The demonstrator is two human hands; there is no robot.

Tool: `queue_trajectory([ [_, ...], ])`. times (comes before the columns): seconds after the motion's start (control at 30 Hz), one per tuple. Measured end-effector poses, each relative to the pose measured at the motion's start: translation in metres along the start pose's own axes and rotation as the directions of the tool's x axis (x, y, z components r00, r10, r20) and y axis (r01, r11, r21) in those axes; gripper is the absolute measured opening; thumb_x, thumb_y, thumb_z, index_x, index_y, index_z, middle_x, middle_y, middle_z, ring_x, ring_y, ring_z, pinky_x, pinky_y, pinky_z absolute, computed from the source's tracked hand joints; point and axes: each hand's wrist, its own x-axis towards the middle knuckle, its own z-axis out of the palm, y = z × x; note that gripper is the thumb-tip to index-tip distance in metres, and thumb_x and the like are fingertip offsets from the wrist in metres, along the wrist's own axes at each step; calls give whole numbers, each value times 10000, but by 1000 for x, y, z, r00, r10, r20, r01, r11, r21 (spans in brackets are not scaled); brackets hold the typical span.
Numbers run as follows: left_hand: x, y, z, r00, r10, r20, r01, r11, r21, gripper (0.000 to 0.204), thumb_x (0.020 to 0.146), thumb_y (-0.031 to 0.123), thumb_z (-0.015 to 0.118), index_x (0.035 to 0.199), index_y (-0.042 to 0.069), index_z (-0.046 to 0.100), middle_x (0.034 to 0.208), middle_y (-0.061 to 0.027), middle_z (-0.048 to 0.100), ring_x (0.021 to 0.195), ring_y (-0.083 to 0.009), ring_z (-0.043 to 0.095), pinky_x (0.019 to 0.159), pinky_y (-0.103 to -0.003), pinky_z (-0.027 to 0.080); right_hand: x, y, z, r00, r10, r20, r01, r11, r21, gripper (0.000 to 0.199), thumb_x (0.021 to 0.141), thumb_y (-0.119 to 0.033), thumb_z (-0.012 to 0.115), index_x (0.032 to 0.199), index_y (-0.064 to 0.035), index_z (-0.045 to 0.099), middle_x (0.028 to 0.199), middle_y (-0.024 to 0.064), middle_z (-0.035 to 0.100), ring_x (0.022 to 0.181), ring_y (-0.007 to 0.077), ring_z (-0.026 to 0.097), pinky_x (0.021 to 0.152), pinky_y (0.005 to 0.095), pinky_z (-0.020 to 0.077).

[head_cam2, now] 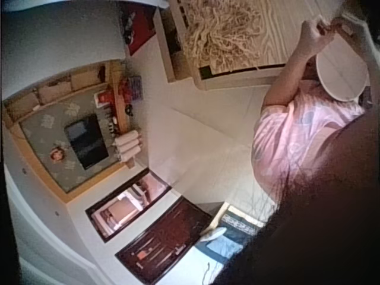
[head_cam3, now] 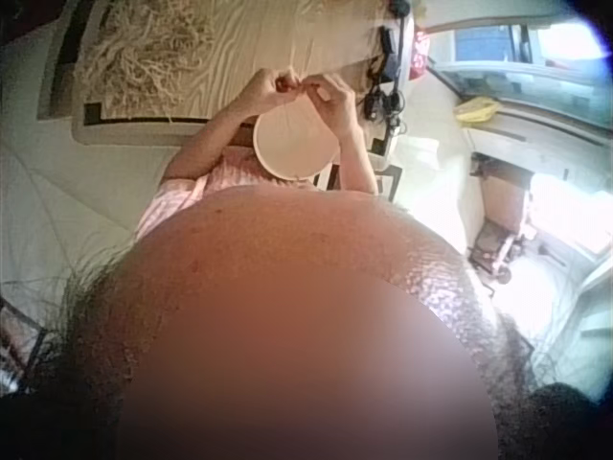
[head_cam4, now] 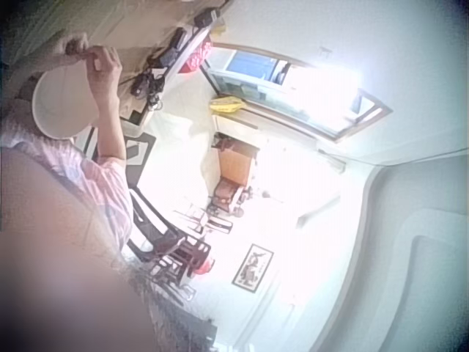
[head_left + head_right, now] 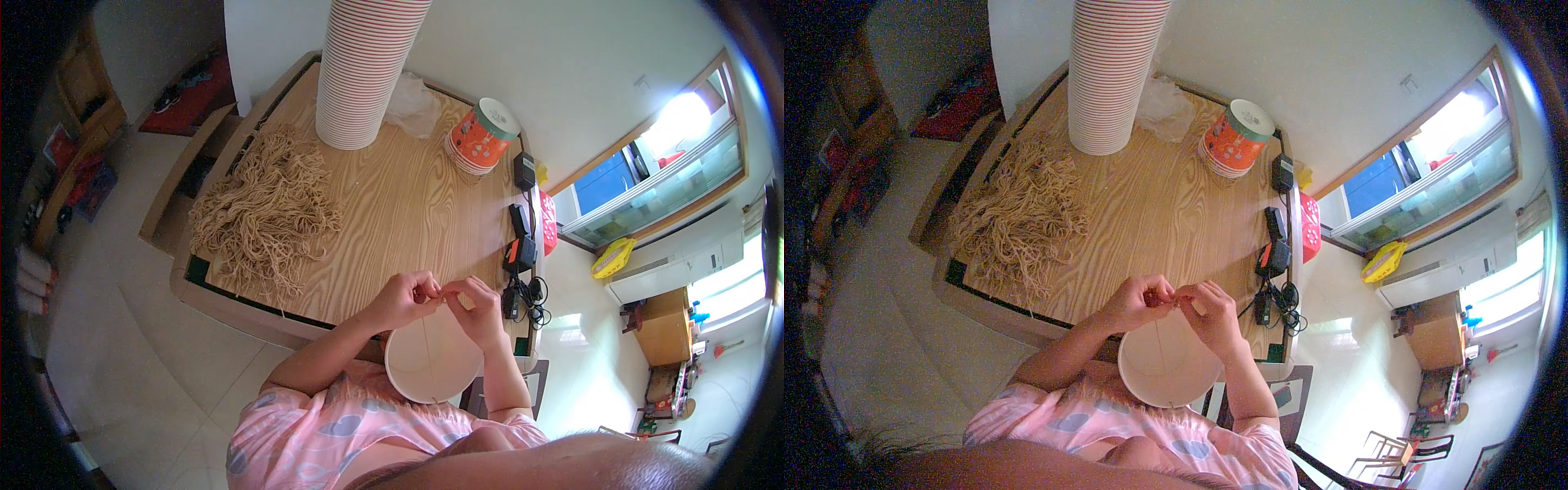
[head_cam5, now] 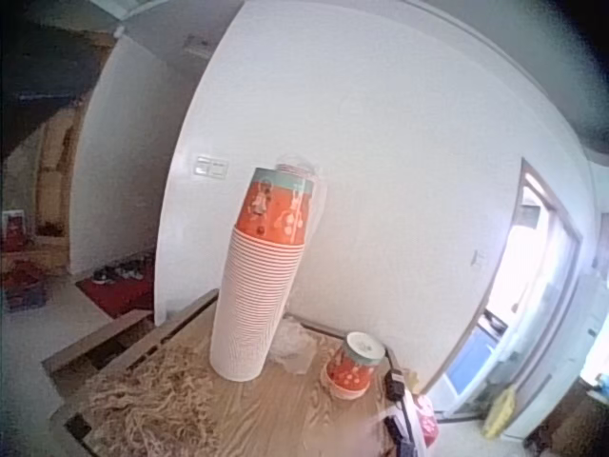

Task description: Attaching strings to paper bowls to create handles for packaging.

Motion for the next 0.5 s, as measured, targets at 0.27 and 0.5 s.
queue_trajectory([
  [0.27, -4, 19, 6, 993, 84, -78, -60, 961, 270, 119, 722, 43, 672, 754, 20, 560, 722, -56, 598, 605, -118, 555, 545, -269, 444, -5, 11, 1, 963, 269, 8, -263, 932, 250, 107, 854, -78, 614, 923, -1, 641, 841, 98, 655, 795, 169, 626, 725, 284, 483],
  [0.5, -6, 23, 9, 976, 198, -90, -137, 881, 453, 133, 686, 40, 666, 750, 40, 549, 742, -93, 589, 679, -269, 615, 596, -358, 484, -5, 20, -1, 901, 416, 119, -432, 883, 185, 162, 890, -133, 579, 856, 24, 597, 753, 46, 610, 740, 90, 558, 691, 241, 456],
])
